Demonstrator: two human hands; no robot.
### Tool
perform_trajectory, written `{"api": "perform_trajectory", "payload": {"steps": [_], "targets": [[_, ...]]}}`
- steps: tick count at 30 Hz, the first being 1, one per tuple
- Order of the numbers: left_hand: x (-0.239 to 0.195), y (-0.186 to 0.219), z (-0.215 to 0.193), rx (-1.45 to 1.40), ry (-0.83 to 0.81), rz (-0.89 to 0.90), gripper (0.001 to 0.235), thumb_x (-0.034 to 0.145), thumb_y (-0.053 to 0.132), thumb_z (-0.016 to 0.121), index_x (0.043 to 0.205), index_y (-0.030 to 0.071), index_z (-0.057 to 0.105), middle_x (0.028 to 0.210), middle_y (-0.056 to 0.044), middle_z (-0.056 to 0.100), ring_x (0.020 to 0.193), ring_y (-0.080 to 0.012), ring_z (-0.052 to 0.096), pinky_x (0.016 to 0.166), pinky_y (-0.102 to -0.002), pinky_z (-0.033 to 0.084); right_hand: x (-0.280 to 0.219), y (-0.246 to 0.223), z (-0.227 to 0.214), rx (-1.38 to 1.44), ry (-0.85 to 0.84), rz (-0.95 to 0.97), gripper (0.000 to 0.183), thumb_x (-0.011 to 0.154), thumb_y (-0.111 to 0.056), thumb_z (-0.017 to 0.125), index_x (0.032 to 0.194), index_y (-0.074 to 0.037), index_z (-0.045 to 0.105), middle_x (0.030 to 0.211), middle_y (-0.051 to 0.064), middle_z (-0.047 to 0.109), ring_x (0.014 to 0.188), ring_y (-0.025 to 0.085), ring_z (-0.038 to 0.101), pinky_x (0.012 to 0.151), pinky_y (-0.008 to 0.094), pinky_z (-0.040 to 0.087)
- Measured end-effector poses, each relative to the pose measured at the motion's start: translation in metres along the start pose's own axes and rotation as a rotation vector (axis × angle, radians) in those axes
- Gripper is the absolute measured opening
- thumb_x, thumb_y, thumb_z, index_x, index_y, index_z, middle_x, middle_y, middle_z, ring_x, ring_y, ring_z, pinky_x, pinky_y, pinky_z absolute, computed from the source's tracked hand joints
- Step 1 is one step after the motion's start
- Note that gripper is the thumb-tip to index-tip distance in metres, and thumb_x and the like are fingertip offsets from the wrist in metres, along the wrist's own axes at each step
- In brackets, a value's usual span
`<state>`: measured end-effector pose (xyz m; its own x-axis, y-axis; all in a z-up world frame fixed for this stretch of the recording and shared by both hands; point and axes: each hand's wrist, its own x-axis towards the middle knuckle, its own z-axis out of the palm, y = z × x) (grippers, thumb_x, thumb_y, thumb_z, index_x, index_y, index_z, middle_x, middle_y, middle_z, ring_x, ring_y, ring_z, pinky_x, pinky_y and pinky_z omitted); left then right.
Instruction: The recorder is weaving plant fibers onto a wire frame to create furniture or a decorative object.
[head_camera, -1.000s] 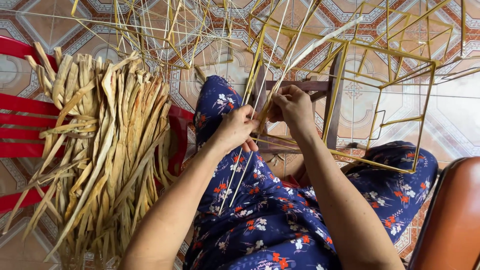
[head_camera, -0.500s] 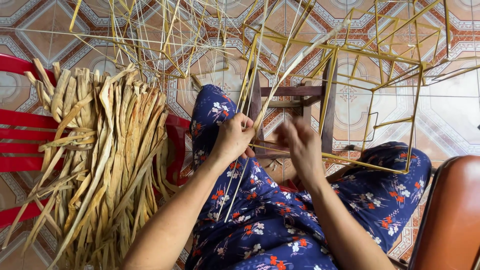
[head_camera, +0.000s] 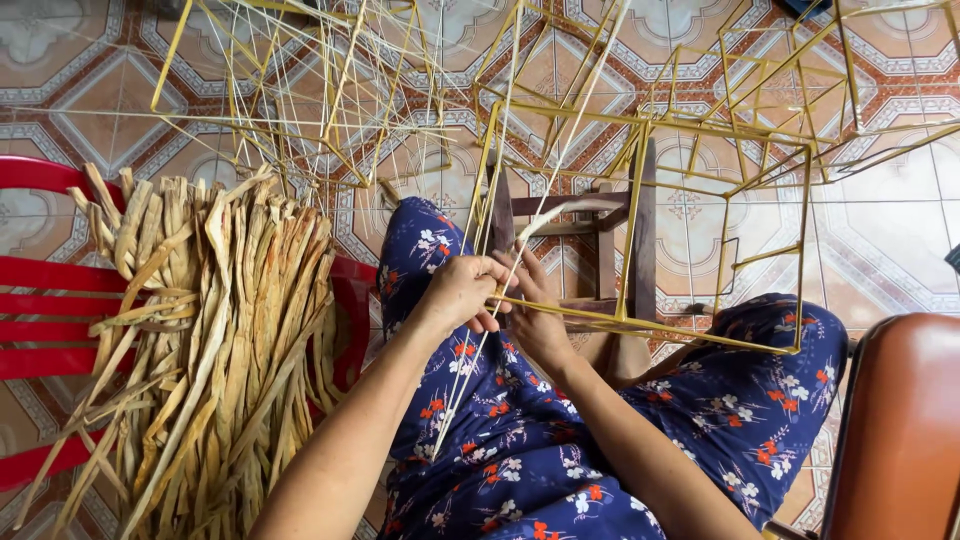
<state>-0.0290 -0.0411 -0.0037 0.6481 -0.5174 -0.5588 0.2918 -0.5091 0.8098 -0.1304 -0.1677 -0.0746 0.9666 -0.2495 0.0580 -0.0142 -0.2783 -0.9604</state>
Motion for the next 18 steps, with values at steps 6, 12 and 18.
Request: {"api": "perform_trajectory", "payload": {"steps": [6,12,18], "targets": [[-0.006,0.015,-0.006,0.026,-0.073,-0.087,0.026,0.094,0.008,0.046,0.100,0.008,0.072,0.079,-0.010,0.078,0.045,-0.0143,0.067,0.035,-0.025,0.050,0.007,0.020,-0.004,-0.179,0.103,-0.151,0.037,0.083,-0.008,0.077,0.120,-0.009,0.072,0.157,0.018,0.042,0.147,0.041,0.037,0.118,0.048,0.034],[-0.014,0.023,-0.019,0.063,-0.216,-0.106,0.019,0.099,0.019,0.051,0.102,0.009,0.067,0.079,-0.009,0.077,0.043,-0.0133,0.064,0.034,-0.024,0.046,-0.004,0.042,-0.013,-0.264,0.069,-0.225,0.024,0.095,-0.011,0.069,0.119,-0.008,0.069,0.137,0.012,0.065,0.137,0.034,0.053,0.125,0.046,0.038],[-0.011,0.013,-0.015,0.093,-0.258,-0.096,0.027,0.102,0.035,0.054,0.102,0.009,0.064,0.083,-0.011,0.078,0.042,-0.0143,0.064,0.032,-0.024,0.045,-0.040,0.024,-0.034,-0.331,0.011,0.085,0.018,0.100,-0.016,0.063,0.113,-0.005,0.068,0.108,0.018,0.069,0.095,0.033,0.070,0.081,0.043,0.054]]}}
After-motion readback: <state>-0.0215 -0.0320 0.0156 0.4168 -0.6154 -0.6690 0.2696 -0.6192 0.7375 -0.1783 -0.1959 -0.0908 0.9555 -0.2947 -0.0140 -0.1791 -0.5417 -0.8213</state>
